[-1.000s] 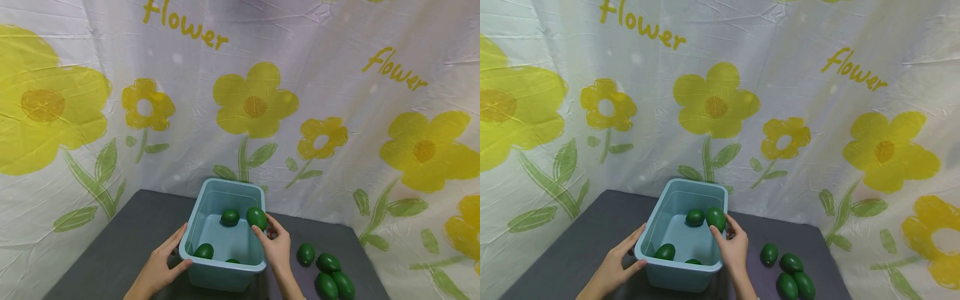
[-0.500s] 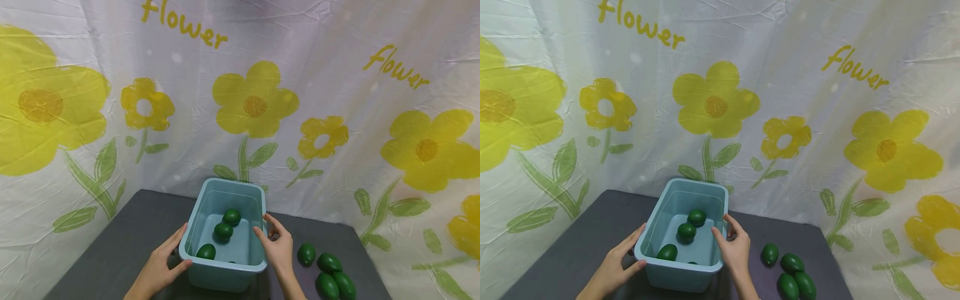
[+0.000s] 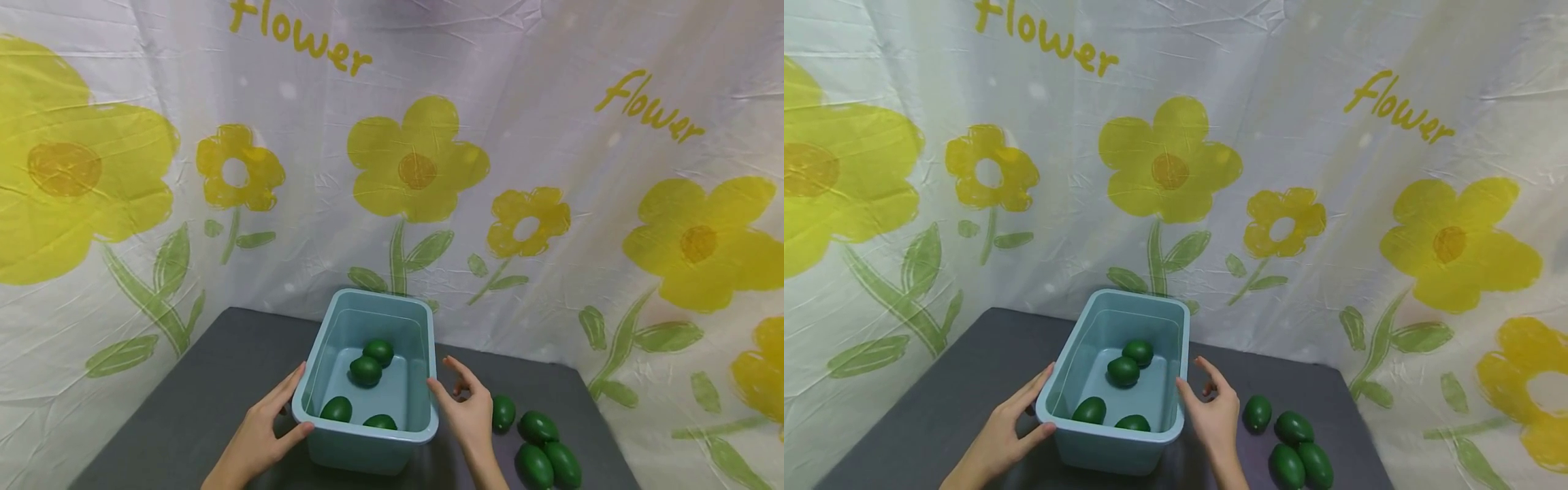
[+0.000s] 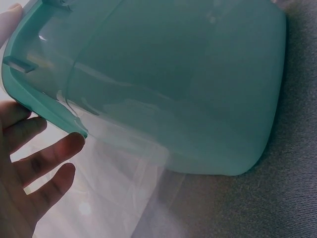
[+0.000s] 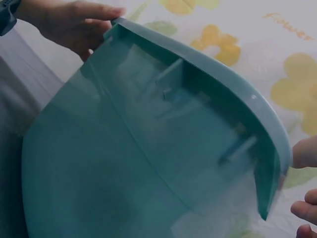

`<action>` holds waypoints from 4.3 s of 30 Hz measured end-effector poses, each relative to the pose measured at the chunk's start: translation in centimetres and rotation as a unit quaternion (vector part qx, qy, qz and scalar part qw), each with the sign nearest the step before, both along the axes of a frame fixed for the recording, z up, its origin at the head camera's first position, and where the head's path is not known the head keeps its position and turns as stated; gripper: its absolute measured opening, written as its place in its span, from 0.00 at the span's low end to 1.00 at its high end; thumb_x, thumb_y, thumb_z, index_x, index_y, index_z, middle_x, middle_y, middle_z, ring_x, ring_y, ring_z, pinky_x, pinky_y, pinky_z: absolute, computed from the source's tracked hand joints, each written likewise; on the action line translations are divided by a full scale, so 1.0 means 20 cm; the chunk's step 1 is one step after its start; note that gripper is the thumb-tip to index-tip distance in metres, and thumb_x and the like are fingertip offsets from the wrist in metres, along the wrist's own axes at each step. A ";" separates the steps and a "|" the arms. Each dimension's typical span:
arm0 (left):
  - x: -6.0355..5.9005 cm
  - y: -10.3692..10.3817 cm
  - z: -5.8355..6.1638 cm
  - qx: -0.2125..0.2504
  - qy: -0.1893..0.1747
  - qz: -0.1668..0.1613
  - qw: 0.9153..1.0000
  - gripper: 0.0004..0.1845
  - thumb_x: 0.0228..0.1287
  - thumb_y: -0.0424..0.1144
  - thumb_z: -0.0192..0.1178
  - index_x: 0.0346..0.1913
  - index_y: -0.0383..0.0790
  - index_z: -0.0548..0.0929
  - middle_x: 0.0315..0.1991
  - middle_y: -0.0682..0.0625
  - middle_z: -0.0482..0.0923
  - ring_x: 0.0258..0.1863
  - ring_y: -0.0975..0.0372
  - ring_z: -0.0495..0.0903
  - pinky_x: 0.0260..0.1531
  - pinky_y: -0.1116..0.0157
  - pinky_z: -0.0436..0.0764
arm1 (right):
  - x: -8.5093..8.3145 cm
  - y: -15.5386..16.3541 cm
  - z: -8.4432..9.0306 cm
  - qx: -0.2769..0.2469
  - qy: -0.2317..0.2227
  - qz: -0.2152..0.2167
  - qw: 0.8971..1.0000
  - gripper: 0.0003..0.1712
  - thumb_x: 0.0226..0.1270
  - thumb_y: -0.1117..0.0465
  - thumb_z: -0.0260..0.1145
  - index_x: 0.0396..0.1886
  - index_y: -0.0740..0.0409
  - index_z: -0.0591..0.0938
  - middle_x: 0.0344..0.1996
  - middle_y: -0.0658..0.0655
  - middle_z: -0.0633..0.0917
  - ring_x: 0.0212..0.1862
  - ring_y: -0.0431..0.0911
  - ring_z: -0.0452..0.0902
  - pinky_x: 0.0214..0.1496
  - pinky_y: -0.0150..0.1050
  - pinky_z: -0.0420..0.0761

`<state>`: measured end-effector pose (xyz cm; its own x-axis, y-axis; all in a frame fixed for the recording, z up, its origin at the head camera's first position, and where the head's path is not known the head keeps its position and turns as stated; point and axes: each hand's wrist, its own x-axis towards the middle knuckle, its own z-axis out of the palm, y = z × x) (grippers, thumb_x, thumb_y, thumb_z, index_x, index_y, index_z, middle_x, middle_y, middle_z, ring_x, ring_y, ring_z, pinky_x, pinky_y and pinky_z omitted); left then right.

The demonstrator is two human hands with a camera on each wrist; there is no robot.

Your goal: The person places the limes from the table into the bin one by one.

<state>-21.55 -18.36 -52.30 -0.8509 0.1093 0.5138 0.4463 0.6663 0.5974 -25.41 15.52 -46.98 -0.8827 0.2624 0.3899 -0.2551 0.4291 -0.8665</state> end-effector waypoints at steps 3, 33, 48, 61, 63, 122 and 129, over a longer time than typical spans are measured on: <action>0.00 0.00 0.00 0.003 -0.002 -0.001 1.000 0.49 0.63 0.49 0.77 0.84 0.53 0.63 0.79 0.46 0.68 0.71 0.45 0.76 0.54 0.45 0.86 | 0.00 0.02 -0.01 0.002 -0.002 -0.006 1.000 0.27 0.61 0.62 0.83 0.61 0.59 0.88 0.55 0.56 0.91 0.31 0.44 0.69 0.25 0.27 0.66; 0.00 0.00 0.00 0.000 -0.002 0.002 1.000 0.49 0.63 0.48 0.77 0.84 0.49 0.64 0.79 0.45 0.68 0.71 0.45 0.75 0.56 0.42 0.85 | 0.11 0.34 -0.22 0.035 -0.113 -0.102 0.988 0.33 0.65 0.50 0.81 0.66 0.57 0.85 0.54 0.58 0.89 0.30 0.39 0.67 0.29 0.32 0.68; 0.00 0.00 -0.01 0.006 -0.014 -0.002 1.000 0.49 0.64 0.49 0.76 0.85 0.54 0.61 0.79 0.45 0.67 0.71 0.45 0.75 0.55 0.44 0.86 | 0.17 0.48 -0.31 0.102 -0.151 -0.171 0.968 0.38 0.64 0.41 0.80 0.66 0.59 0.85 0.24 0.57 0.81 0.22 0.42 0.67 0.25 0.35 0.67; -0.01 0.00 -0.02 0.003 0.001 0.001 1.000 0.51 0.63 0.48 0.77 0.85 0.55 0.61 0.80 0.49 0.66 0.74 0.57 0.70 0.57 0.43 0.84 | 0.21 0.53 -0.41 0.181 -0.111 -0.220 0.952 0.34 0.57 0.52 0.84 0.60 0.66 0.86 0.42 0.68 0.89 0.21 0.45 0.67 0.26 0.40 0.68; -0.01 -0.01 -0.02 0.003 0.004 0.001 1.000 0.51 0.63 0.47 0.77 0.85 0.56 0.61 0.80 0.49 0.66 0.75 0.61 0.69 0.57 0.44 0.84 | 0.22 0.54 -0.42 0.190 -0.104 -0.226 0.950 0.35 0.55 0.52 0.84 0.59 0.67 0.86 0.45 0.69 0.89 0.23 0.46 0.70 0.27 0.43 0.71; -0.01 0.00 -0.02 0.002 -0.007 0.000 1.000 0.50 0.64 0.48 0.76 0.85 0.52 0.62 0.80 0.48 0.67 0.72 0.46 0.74 0.57 0.41 0.83 | 0.29 0.81 -0.67 0.276 -0.090 -0.252 0.923 0.40 0.50 0.58 0.81 0.59 0.78 0.79 0.53 0.80 0.83 0.49 0.74 0.81 0.48 0.69 0.81; -0.01 0.00 -0.02 0.005 -0.012 0.000 1.000 0.50 0.64 0.48 0.76 0.85 0.55 0.61 0.80 0.46 0.67 0.72 0.45 0.73 0.57 0.40 0.83 | 0.26 0.82 -0.67 0.146 -0.175 -0.263 0.937 0.43 0.59 0.50 0.80 0.67 0.73 0.78 0.55 0.82 0.80 0.49 0.74 0.80 0.46 0.68 0.81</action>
